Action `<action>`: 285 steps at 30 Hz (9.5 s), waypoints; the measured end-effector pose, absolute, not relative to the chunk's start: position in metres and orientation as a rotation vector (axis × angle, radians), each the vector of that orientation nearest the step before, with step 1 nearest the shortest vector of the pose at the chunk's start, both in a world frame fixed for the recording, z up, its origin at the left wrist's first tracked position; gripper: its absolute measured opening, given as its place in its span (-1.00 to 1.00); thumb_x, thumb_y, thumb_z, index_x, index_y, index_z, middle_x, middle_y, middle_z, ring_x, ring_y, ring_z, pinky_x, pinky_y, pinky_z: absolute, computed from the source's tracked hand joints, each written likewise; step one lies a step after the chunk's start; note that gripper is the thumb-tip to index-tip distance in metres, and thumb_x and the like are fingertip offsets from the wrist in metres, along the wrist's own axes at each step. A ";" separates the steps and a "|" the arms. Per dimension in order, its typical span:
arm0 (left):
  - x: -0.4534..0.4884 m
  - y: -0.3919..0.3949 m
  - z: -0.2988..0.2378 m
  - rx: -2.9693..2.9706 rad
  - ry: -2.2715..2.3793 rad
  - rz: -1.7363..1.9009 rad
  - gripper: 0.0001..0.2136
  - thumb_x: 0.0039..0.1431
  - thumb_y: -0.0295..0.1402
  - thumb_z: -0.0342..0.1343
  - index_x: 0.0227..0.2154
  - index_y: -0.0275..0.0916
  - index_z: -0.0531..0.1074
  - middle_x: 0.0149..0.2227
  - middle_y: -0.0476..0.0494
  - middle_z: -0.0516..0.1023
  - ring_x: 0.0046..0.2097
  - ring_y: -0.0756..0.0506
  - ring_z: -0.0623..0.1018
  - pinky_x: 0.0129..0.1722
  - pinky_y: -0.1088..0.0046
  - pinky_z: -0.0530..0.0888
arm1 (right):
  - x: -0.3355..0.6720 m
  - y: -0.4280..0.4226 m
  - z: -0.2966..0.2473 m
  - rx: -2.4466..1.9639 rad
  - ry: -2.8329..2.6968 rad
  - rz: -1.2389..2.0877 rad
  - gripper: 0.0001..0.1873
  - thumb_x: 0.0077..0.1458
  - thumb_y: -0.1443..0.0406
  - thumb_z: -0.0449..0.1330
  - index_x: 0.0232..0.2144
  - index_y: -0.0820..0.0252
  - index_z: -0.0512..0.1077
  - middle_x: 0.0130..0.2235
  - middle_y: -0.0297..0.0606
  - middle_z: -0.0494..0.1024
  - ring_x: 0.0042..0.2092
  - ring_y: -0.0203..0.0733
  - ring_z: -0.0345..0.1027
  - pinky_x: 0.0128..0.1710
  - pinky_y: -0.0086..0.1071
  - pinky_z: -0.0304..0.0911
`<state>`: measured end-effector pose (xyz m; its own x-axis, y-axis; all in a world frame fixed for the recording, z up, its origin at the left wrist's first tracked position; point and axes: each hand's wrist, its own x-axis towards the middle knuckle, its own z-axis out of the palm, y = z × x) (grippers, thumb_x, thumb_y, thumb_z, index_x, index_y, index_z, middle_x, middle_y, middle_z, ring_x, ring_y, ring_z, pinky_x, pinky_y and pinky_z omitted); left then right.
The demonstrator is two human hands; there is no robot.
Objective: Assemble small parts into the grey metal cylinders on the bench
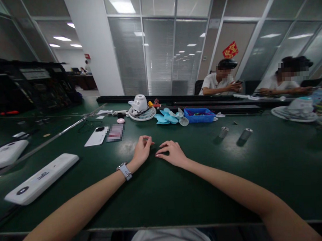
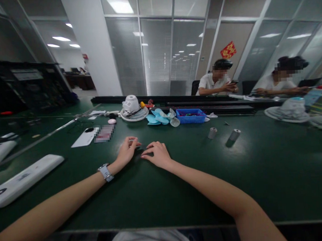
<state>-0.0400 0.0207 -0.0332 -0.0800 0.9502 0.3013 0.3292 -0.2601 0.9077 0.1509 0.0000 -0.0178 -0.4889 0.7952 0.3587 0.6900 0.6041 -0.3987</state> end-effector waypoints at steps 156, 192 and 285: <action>-0.053 0.021 -0.031 1.785 1.359 1.189 -0.71 0.20 -0.07 0.04 -0.19 -0.18 0.33 -0.35 -0.11 0.65 -0.26 -0.15 0.63 -0.24 0.35 0.44 | 0.151 -0.008 -0.027 -1.281 -2.240 0.054 -0.51 0.17 -0.06 0.17 0.03 -0.01 0.53 0.24 -0.12 0.35 0.27 0.05 0.11 0.19 0.01 0.06; -0.054 0.025 -0.036 1.863 1.400 1.066 -0.68 0.24 -0.04 0.01 -0.11 -0.15 0.32 -0.32 -0.06 0.65 -0.29 -0.12 0.60 -0.26 0.37 0.38 | 0.404 0.059 -0.006 -1.989 -1.245 -0.280 -0.63 0.16 0.06 0.15 -0.17 0.12 0.61 -0.19 -0.10 0.63 -0.19 0.02 0.45 -0.18 -0.20 0.27; -0.079 0.051 -0.026 1.647 1.488 1.282 -0.56 0.11 0.04 0.09 -0.28 -0.27 0.56 -0.30 -0.22 0.65 -0.19 -0.19 0.59 -0.18 0.33 0.44 | 0.426 0.055 -0.023 -2.176 -0.952 -0.003 -0.48 0.06 0.04 0.28 0.00 0.22 0.49 -0.06 0.05 0.58 -0.01 0.13 0.45 -0.02 -0.10 0.30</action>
